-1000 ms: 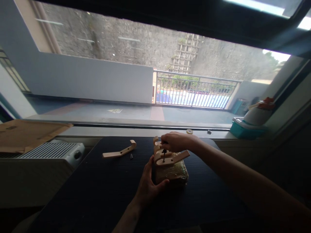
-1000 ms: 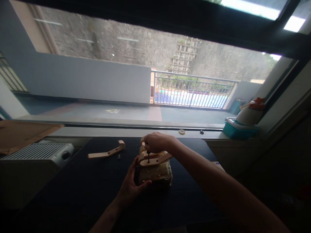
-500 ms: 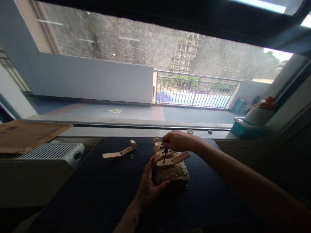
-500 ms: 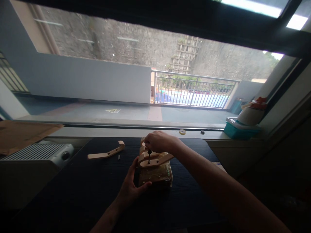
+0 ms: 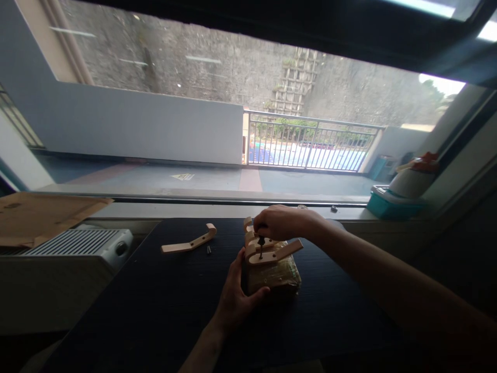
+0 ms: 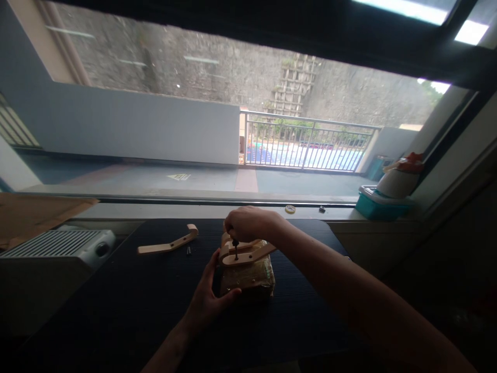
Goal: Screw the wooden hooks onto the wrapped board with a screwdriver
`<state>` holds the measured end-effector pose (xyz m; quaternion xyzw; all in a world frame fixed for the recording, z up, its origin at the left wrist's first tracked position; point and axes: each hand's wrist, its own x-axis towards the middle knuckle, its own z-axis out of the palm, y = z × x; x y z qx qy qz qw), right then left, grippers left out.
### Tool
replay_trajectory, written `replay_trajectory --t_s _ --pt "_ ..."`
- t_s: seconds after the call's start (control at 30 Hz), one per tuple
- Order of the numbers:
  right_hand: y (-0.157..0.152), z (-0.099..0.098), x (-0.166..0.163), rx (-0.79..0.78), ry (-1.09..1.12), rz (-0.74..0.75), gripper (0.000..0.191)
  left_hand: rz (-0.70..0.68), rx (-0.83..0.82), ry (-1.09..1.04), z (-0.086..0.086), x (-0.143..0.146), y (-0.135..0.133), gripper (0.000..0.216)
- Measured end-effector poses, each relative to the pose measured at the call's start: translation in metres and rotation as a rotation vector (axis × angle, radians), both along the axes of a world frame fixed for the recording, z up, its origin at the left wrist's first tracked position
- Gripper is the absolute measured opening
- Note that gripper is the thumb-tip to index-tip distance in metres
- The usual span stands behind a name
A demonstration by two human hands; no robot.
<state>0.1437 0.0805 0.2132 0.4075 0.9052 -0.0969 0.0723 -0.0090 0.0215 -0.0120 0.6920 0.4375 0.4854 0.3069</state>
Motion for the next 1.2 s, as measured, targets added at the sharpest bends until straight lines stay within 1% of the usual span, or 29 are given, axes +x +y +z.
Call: replay_trajectory --t_s 0.13,0.23,0.33,0.47,0.57,0.7,0.8,0.87,0.97,1.1,1.2 --pt "-0.001 -0.011 0.0 0.074 0.03 -0.04 0.026 -0.01 -0.02 0.004 0.001 0.0 0.0 0.096" --pt "-0.002 -0.015 0.001 0.109 0.029 -0.074 0.029 0.001 -0.016 0.002 0.002 0.0 -0.001 0.095" --pt "-0.003 -0.011 0.0 0.099 0.006 -0.082 0.03 0.004 -0.014 -0.009 0.003 0.0 -0.001 0.095" --pt "-0.005 0.0 -0.003 0.047 -0.028 -0.044 0.021 0.005 0.008 0.001 0.001 0.0 0.0 0.097" --pt "-0.006 0.002 -0.004 0.026 -0.026 -0.009 0.019 0.007 0.015 0.017 -0.001 0.0 0.001 0.097" --pt "-0.005 -0.008 -0.003 0.074 0.022 -0.029 0.023 0.005 0.003 0.027 -0.002 0.0 0.001 0.096" --pt "-0.003 -0.017 -0.002 0.118 0.025 -0.107 0.031 0.01 -0.001 0.014 0.001 0.0 0.0 0.096" --pt "-0.002 -0.02 -0.002 0.137 0.022 -0.148 0.036 0.013 -0.006 0.003 0.002 0.0 -0.001 0.096" --pt "-0.001 -0.015 -0.001 0.12 0.008 -0.15 0.036 0.003 -0.015 -0.011 0.004 0.0 -0.001 0.096" --pt "-0.003 -0.004 0.0 0.089 0.004 -0.101 0.026 0.004 -0.011 0.001 0.003 0.0 -0.001 0.095" --pt "-0.006 -0.003 -0.001 0.092 0.02 -0.048 0.023 0.004 -0.002 0.02 0.001 0.0 0.0 0.096"
